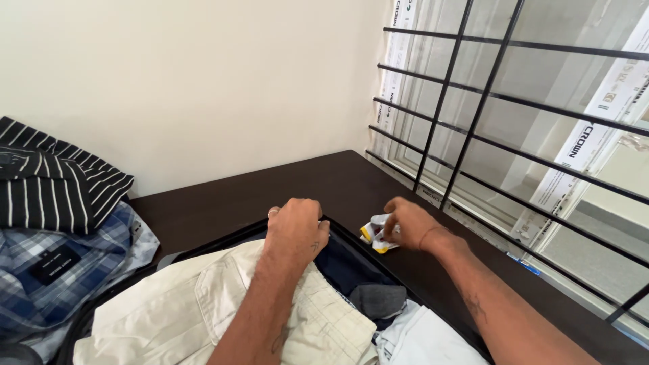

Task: The person folds a white t-shirt and places it into an open suitcase. They then fold and pack several pairs of socks, followed by a striped shirt, arranging the items neatly inside the luggage.

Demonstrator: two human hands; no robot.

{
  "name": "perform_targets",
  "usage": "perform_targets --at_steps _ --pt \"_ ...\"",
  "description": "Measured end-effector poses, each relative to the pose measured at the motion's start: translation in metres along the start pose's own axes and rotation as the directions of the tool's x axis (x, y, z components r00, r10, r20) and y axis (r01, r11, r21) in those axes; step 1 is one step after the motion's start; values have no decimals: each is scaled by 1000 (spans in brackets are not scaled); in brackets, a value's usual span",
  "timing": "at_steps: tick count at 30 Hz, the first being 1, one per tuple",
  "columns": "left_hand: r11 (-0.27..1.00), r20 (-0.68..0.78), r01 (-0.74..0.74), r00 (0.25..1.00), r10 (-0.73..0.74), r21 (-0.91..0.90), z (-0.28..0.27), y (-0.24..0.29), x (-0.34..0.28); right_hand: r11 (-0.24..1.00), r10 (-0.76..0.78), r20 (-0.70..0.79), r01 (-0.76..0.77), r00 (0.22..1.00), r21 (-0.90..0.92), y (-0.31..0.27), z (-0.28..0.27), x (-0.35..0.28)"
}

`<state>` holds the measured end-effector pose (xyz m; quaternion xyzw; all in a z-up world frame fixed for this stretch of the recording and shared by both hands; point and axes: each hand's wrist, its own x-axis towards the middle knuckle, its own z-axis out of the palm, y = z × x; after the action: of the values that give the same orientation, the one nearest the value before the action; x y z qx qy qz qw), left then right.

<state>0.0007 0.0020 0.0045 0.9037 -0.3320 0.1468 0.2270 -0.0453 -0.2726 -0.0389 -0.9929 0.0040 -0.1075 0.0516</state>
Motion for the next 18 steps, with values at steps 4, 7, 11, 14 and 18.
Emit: perform_targets --at_steps 4,7,11,14,18 --pt "999 63 40 997 -40 -8 -3 2 -1 998 25 178 -33 984 45 12 18 -6" --pt "999 77 47 996 -47 1 -7 4 -1 979 -193 73 187 978 81 30 38 5" --pt "997 142 74 987 -74 0 -11 7 -1 980 125 -112 -105 986 172 -2 10 -5" --pt "998 64 37 997 -33 -59 -4 3 1 958 241 -339 -166 909 235 -18 -11 -5" --pt "981 -75 -104 993 92 -163 -5 3 4 891 341 -480 -114 808 440 -54 -53 -6"
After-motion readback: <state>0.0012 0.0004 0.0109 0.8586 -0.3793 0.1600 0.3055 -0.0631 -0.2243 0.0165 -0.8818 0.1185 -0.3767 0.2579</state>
